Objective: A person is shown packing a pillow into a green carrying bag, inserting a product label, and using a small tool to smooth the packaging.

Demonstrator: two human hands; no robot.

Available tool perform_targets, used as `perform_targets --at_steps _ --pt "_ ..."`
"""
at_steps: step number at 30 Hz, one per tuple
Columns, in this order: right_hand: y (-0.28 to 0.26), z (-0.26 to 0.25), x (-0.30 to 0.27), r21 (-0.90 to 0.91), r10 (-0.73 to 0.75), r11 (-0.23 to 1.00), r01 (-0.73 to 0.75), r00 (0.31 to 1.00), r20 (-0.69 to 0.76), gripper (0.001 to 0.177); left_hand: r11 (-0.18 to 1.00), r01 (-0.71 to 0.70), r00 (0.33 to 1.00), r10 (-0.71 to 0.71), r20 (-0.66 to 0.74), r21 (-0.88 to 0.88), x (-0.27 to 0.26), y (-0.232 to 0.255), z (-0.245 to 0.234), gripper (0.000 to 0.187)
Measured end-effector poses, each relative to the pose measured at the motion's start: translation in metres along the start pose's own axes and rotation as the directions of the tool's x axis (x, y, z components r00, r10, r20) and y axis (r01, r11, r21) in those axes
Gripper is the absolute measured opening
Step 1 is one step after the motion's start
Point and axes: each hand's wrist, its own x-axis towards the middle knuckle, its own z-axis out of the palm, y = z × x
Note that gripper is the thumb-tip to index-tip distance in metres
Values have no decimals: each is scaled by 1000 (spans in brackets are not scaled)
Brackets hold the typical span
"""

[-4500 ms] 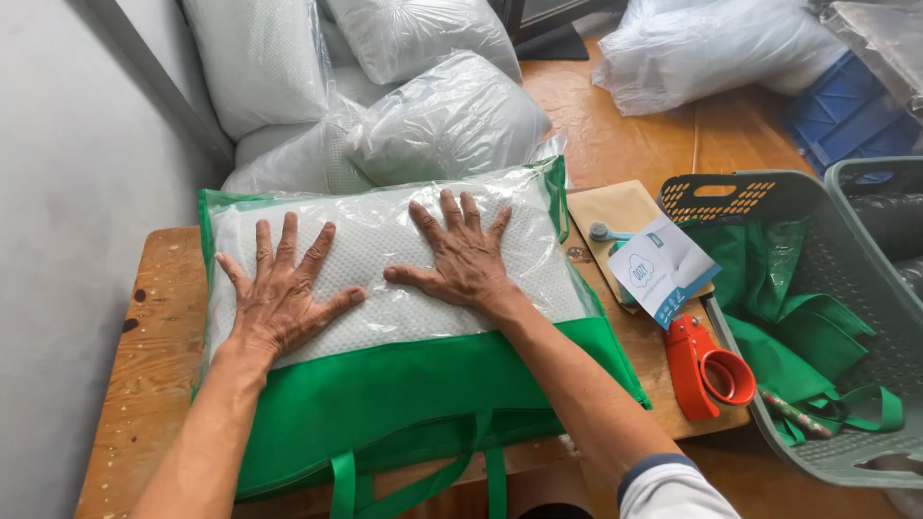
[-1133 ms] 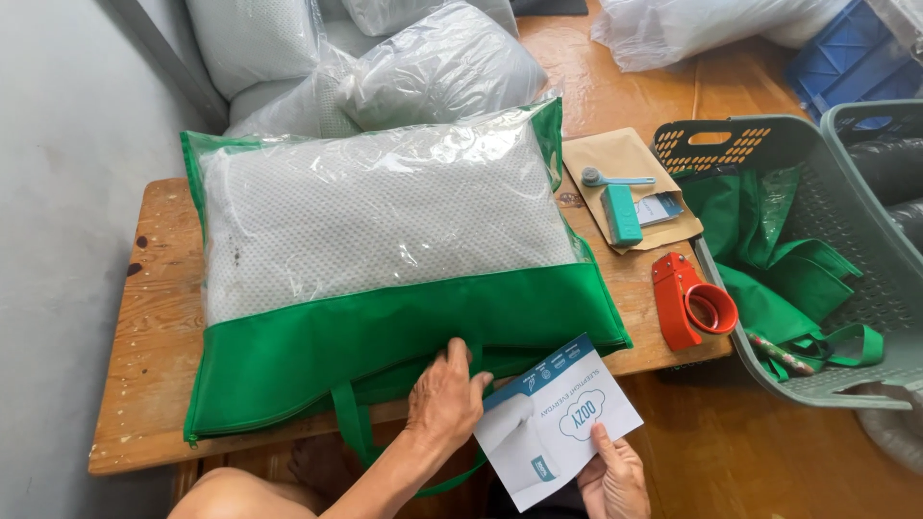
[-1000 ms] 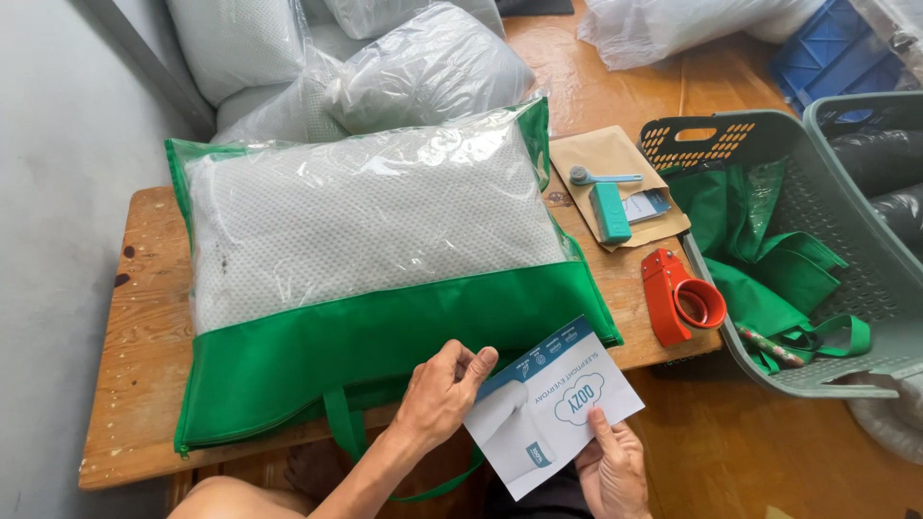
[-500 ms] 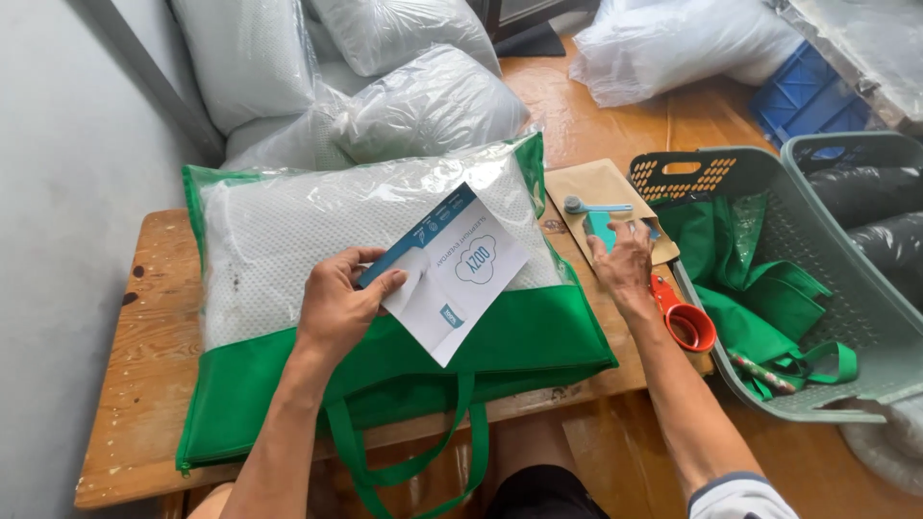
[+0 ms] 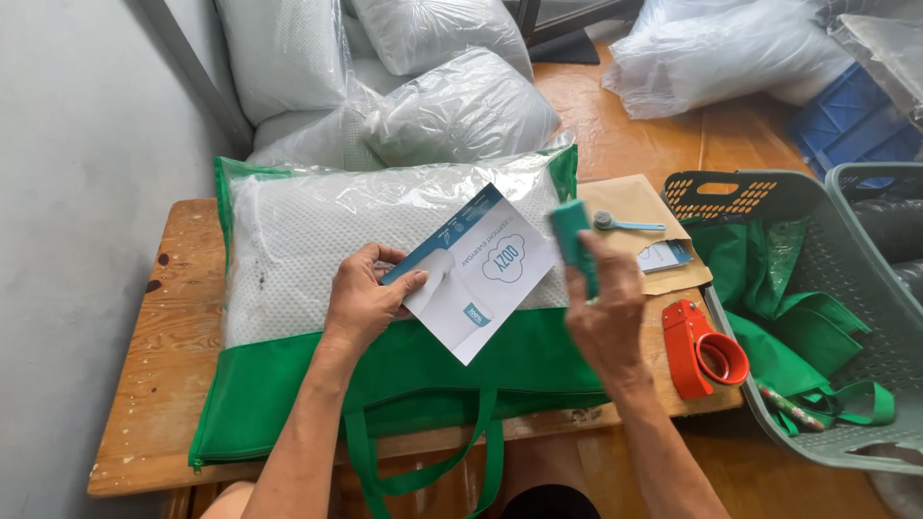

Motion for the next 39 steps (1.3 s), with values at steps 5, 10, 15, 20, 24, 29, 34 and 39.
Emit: perform_targets --at_steps 5,10,15,20,24,29,34,39 --pt "-85 46 10 59 -203 979 195 939 276 50 973 -47 999 52 -13 228 21 -31 -2 43" --pt "-68 76 48 -151 -196 954 261 918 345 47 902 -90 994 106 -14 423 25 -43 -5 40" --pt "7 93 79 -370 175 927 -62 944 279 40 921 -115 991 133 -24 373 18 -39 -1 37" --pt "-65 46 38 -115 -48 991 62 991 124 47 916 -114 989 143 -48 384 23 -49 -2 38" --pt "-100 55 -30 -56 -289 951 304 938 192 57 897 -47 992 92 -82 439 20 -48 -2 30" --pt "-8 62 -7 -322 -178 927 191 981 72 55 891 -111 987 151 -57 441 13 -48 -1 33" --pt "63 35 4 -170 226 962 -215 973 51 53 897 -141 984 174 -41 420 8 -48 1 33" --pt "-7 -10 -15 814 687 239 -530 685 244 46 990 -49 976 19 -216 -130 -17 -30 17 29"
